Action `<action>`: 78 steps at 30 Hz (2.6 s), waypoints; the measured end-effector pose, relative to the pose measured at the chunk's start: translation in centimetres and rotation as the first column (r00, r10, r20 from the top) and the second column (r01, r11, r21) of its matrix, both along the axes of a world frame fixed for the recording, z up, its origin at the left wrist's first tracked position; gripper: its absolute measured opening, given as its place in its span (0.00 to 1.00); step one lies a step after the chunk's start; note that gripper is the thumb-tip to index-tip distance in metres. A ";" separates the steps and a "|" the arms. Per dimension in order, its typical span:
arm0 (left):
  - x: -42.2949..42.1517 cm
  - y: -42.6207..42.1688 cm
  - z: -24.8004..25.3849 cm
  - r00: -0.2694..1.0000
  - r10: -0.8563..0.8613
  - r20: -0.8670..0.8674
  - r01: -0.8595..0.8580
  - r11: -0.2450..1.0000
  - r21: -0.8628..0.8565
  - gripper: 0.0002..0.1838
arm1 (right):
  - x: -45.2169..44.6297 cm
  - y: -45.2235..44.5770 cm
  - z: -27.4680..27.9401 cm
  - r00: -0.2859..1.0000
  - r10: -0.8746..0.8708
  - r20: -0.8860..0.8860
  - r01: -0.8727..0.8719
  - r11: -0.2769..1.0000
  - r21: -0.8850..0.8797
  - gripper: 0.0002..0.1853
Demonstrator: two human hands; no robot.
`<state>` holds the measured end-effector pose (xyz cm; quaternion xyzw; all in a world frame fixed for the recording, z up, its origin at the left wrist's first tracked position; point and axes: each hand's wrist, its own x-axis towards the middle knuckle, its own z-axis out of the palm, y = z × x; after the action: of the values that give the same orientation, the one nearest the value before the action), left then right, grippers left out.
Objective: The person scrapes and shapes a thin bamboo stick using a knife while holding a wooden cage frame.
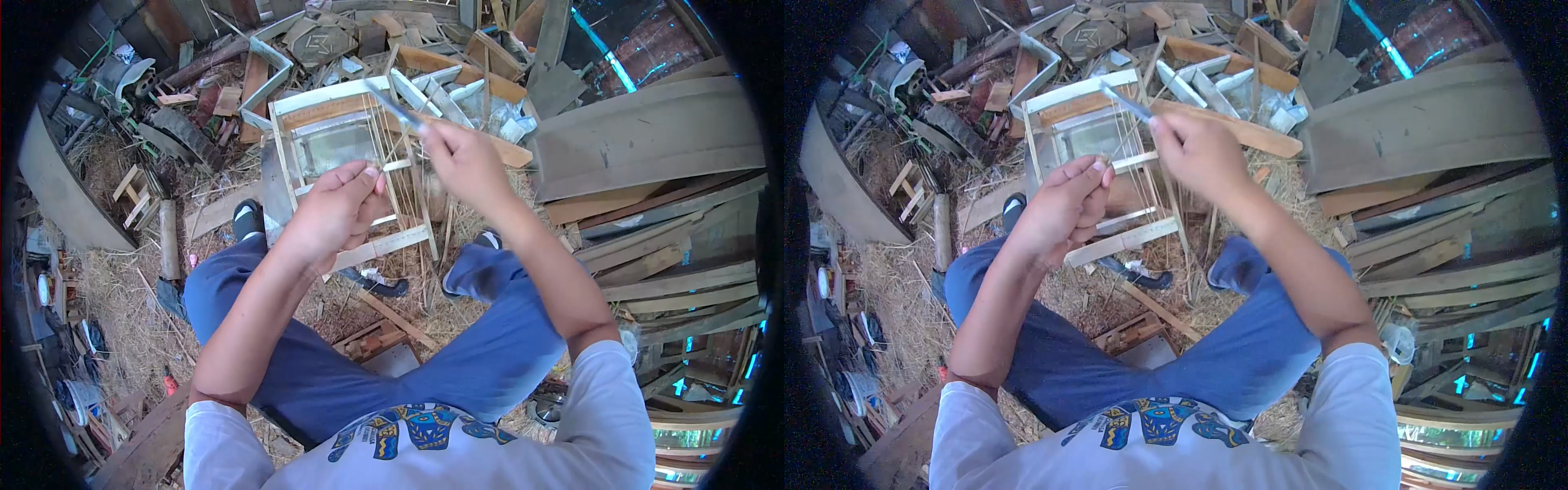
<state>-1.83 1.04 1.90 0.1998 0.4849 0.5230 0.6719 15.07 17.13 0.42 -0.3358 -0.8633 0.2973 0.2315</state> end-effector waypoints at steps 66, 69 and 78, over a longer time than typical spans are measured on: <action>0.4 0.2 -0.4 0.995 0.042 -0.086 -0.044 0.999 -0.016 0.11 | 0.7 -2.5 0.7 0.988 0.075 0.133 -0.081 0.996 0.035 0.18; 0.6 0.0 -0.7 0.996 0.035 -0.083 -0.037 0.999 -0.023 0.11 | 0.5 -3.4 -0.4 0.995 0.084 0.060 -0.082 0.996 -0.025 0.18; 0.8 0.5 -0.7 0.989 0.041 -0.140 -0.046 0.998 -0.034 0.11 | 0.4 -3.9 -1.0 0.986 0.166 0.034 -0.167 0.986 0.012 0.18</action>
<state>-1.04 1.52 1.20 0.2128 0.5446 0.5131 0.6284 15.47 13.23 -0.58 -0.2657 -0.8941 0.3039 0.1940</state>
